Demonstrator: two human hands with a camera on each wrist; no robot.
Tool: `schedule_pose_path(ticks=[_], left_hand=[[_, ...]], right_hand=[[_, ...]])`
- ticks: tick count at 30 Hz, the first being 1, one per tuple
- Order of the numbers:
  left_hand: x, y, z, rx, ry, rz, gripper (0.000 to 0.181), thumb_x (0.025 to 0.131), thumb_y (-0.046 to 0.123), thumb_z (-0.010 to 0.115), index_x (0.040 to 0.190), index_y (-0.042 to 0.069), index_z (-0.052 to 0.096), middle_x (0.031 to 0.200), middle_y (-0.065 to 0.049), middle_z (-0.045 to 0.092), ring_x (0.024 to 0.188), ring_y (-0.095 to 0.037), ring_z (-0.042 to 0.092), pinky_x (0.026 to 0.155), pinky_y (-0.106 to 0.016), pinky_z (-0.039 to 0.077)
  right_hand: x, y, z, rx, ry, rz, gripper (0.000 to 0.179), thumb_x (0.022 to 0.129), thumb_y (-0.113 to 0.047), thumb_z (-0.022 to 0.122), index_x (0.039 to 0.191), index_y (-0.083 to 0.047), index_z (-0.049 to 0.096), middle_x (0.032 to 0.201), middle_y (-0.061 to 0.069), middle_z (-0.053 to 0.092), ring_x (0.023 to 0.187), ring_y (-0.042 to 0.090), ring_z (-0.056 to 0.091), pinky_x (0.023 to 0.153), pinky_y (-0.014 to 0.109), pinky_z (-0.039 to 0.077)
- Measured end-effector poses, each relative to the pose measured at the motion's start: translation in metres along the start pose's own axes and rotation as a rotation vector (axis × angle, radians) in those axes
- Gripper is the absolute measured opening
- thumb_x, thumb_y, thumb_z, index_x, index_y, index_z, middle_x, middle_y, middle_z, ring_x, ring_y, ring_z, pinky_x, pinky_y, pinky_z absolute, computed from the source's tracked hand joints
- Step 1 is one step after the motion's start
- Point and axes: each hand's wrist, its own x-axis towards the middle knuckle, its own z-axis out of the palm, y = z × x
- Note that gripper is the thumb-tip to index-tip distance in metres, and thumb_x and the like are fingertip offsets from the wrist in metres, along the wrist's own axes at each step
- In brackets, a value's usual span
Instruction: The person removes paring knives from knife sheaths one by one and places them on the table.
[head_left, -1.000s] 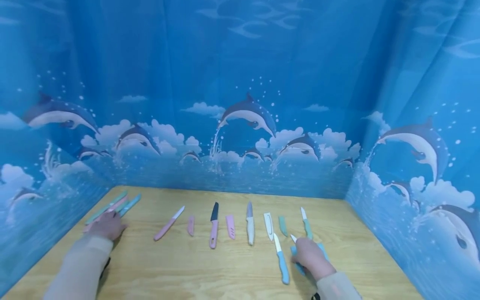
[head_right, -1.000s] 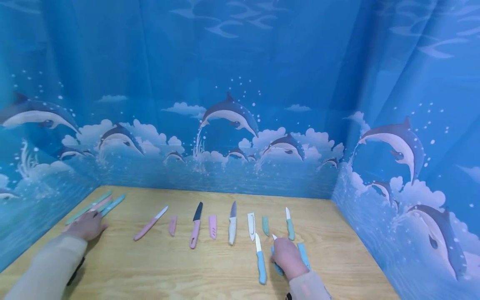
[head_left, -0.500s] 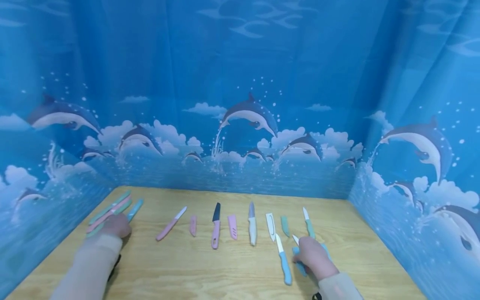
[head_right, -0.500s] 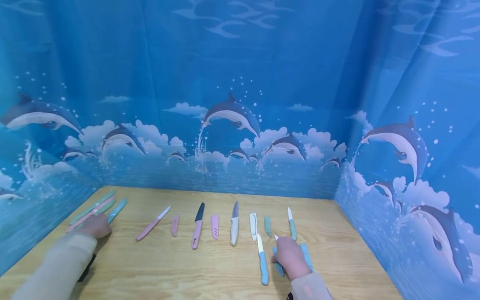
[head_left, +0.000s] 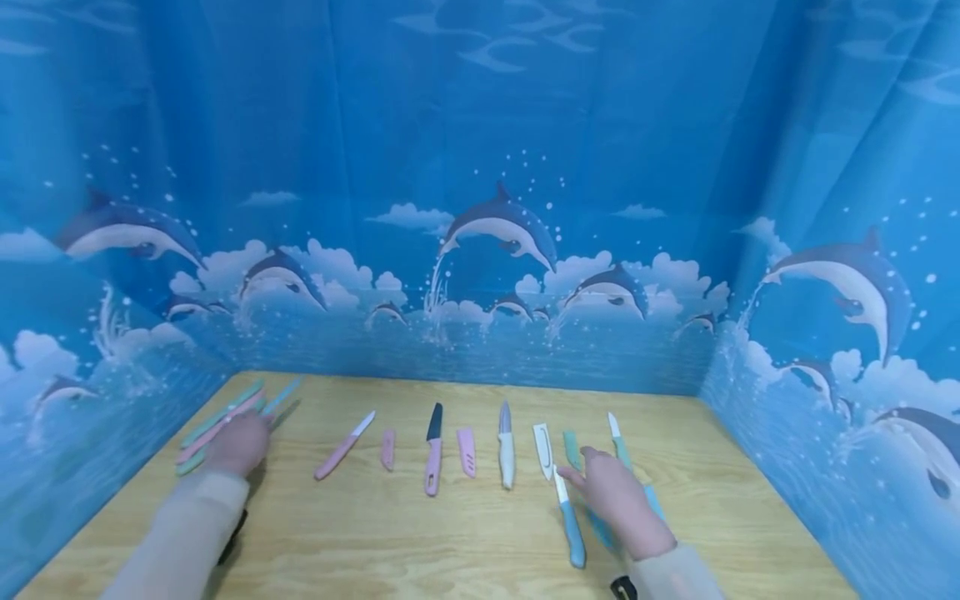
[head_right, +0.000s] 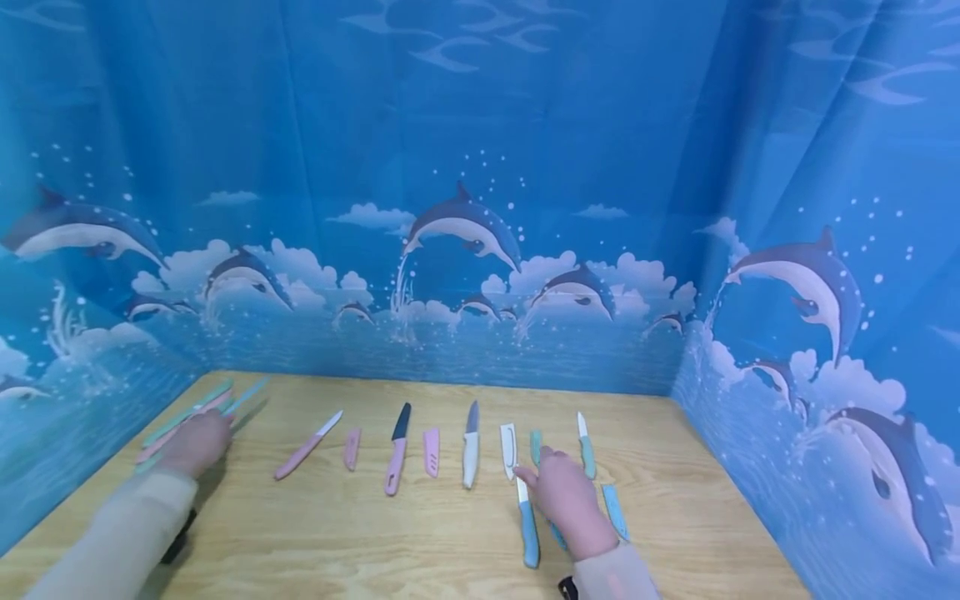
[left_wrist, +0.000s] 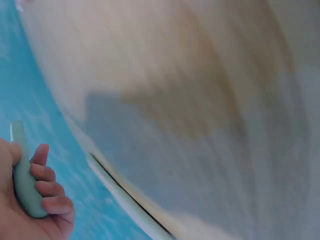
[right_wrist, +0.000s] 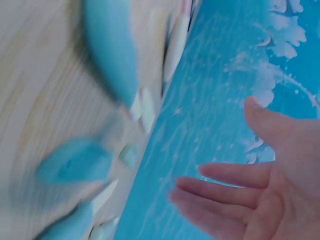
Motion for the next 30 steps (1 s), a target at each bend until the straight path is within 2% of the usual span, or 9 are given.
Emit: schedule_pose_path(ticks=[2,4,9,11,15,19,25,29,30], left_hand=[[0.000,0.011,-0.001,-0.042,0.021,0.000,0.037,0.104,0.012,0.033,0.111,-0.018,0.055,0.097,-0.032,0.061,0.090,-0.048,0.060,0.080,-0.057,0.051],[0.001,0.022,0.000,-0.094,0.013,-0.002,0.037,0.104,0.014,0.035,0.108,-0.016,0.055,0.089,-0.027,0.062,0.079,-0.042,0.061,0.070,-0.052,0.053],[0.002,0.056,0.003,-0.170,0.020,0.000,0.028,0.101,0.017,0.044,0.105,-0.006,0.058,0.085,-0.017,0.062,0.069,-0.029,0.059,0.058,-0.046,0.051],[0.000,0.072,0.004,-0.164,0.022,0.021,0.029,0.100,0.018,0.046,0.110,-0.005,0.059,0.094,-0.018,0.065,0.077,-0.031,0.063,0.067,-0.050,0.053],[-0.008,0.105,0.008,-0.197,0.055,0.096,0.030,0.101,0.026,0.049,0.109,0.001,0.064,0.094,-0.015,0.066,0.081,-0.030,0.063,0.072,-0.049,0.053],[-0.018,0.137,0.011,-0.215,0.089,0.163,0.026,0.099,0.031,0.055,0.103,0.009,0.068,0.082,-0.004,0.062,0.069,-0.019,0.056,0.061,-0.038,0.048],[-0.034,0.179,0.017,-0.183,0.061,0.272,0.026,0.096,0.033,0.059,0.107,0.013,0.070,0.094,-0.002,0.068,0.087,-0.022,0.065,0.078,-0.043,0.054],[-0.042,0.195,0.024,-0.170,0.113,0.390,0.023,0.092,0.030,0.064,0.104,0.012,0.072,0.089,0.000,0.068,0.078,-0.016,0.061,0.071,-0.037,0.053],[-0.043,0.198,0.025,-0.166,0.127,0.411,0.022,0.092,0.030,0.065,0.103,0.012,0.072,0.087,0.000,0.068,0.077,-0.016,0.061,0.075,-0.040,0.053]], right_hand=[[0.001,-0.006,0.002,0.001,0.005,-0.029,0.073,0.092,-0.045,0.060,0.134,0.012,0.045,0.128,0.033,0.054,0.118,0.046,0.054,0.095,0.054,0.049],[0.001,-0.010,0.005,-0.001,0.012,-0.056,0.080,0.089,-0.046,0.064,0.141,0.009,0.038,0.140,0.033,0.043,0.129,0.048,0.043,0.101,0.057,0.043],[0.005,-0.022,0.017,0.031,0.054,-0.123,0.092,0.078,-0.043,0.075,0.147,0.001,0.033,0.150,0.030,0.030,0.139,0.048,0.028,0.105,0.060,0.037],[0.006,-0.026,0.023,0.049,0.040,-0.160,0.095,0.078,-0.045,0.075,0.149,-0.002,0.030,0.153,0.030,0.025,0.141,0.048,0.023,0.107,0.061,0.033],[0.006,-0.035,0.031,0.086,-0.018,-0.284,0.096,0.079,-0.046,0.074,0.152,-0.005,0.025,0.157,0.028,0.016,0.143,0.049,0.017,0.109,0.063,0.029],[0.002,-0.042,0.034,0.096,-0.053,-0.399,0.098,0.081,-0.046,0.072,0.154,-0.007,0.020,0.159,0.025,0.009,0.144,0.047,0.017,0.109,0.061,0.031],[-0.002,-0.046,0.035,0.067,-0.059,-0.438,0.101,0.084,-0.049,0.067,0.155,-0.006,0.010,0.161,0.019,0.005,0.146,0.041,0.012,0.113,0.057,0.026],[-0.002,-0.047,0.035,0.026,-0.032,-0.448,0.101,0.084,-0.050,0.066,0.153,-0.001,0.011,0.160,0.020,0.007,0.147,0.040,0.012,0.115,0.054,0.022],[-0.002,-0.047,0.035,0.010,-0.017,-0.453,0.101,0.084,-0.050,0.066,0.153,0.000,0.012,0.160,0.020,0.007,0.147,0.040,0.012,0.116,0.053,0.021]])
